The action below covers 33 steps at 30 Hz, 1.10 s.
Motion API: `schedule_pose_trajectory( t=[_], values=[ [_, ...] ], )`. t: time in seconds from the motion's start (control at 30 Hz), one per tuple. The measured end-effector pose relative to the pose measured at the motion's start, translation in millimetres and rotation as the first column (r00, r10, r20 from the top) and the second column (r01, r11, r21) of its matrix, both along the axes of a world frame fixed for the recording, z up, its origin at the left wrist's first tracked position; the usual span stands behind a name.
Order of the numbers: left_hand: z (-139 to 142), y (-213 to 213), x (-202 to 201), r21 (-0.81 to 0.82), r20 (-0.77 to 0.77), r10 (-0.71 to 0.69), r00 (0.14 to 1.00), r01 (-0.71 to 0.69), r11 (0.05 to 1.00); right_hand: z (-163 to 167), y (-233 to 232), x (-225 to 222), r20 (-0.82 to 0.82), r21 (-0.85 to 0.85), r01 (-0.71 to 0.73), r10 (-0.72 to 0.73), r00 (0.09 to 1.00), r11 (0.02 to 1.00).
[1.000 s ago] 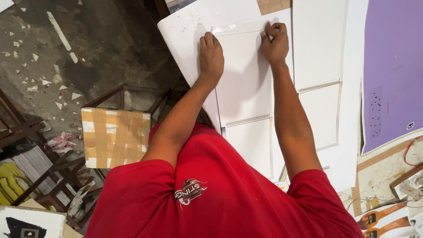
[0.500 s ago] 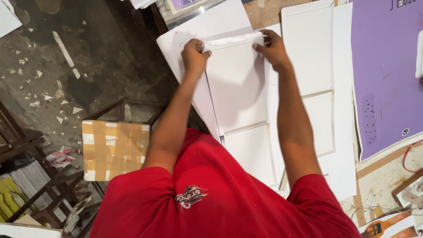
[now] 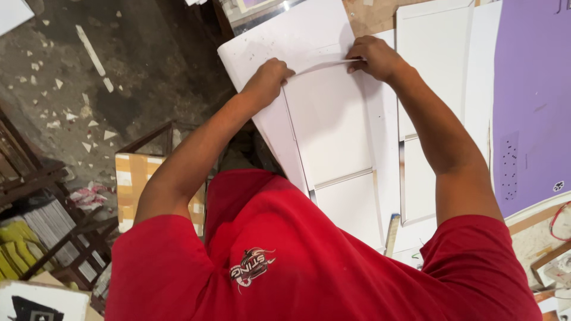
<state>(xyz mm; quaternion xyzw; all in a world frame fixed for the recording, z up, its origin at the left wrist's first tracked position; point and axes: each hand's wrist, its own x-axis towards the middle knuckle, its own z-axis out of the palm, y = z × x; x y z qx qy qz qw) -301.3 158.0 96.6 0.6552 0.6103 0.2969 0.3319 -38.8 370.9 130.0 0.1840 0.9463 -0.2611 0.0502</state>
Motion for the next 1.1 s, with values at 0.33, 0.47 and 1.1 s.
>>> schedule_pose_trajectory(
  t=[0.33,0.47,1.1],
  values=[
    [-1.1,-67.3,30.7,0.232,-0.871,-0.004,0.492,0.419,0.878,-21.0,-26.7,55.2,-0.063,0.451,-0.24,0.299,0.952,0.86],
    [-12.0,-77.2,42.6,0.219,-0.861,0.029,0.508,0.316,0.923,-17.7,-61.5,43.4,-0.087,0.577,-0.054,0.128,0.988,0.815],
    [-9.8,-74.4,43.7,0.229,-0.771,-0.014,0.636,0.298,0.926,2.9,-123.3,-34.5,-0.495,-0.12,0.993,-0.865,-0.077,-0.02]
  ],
)
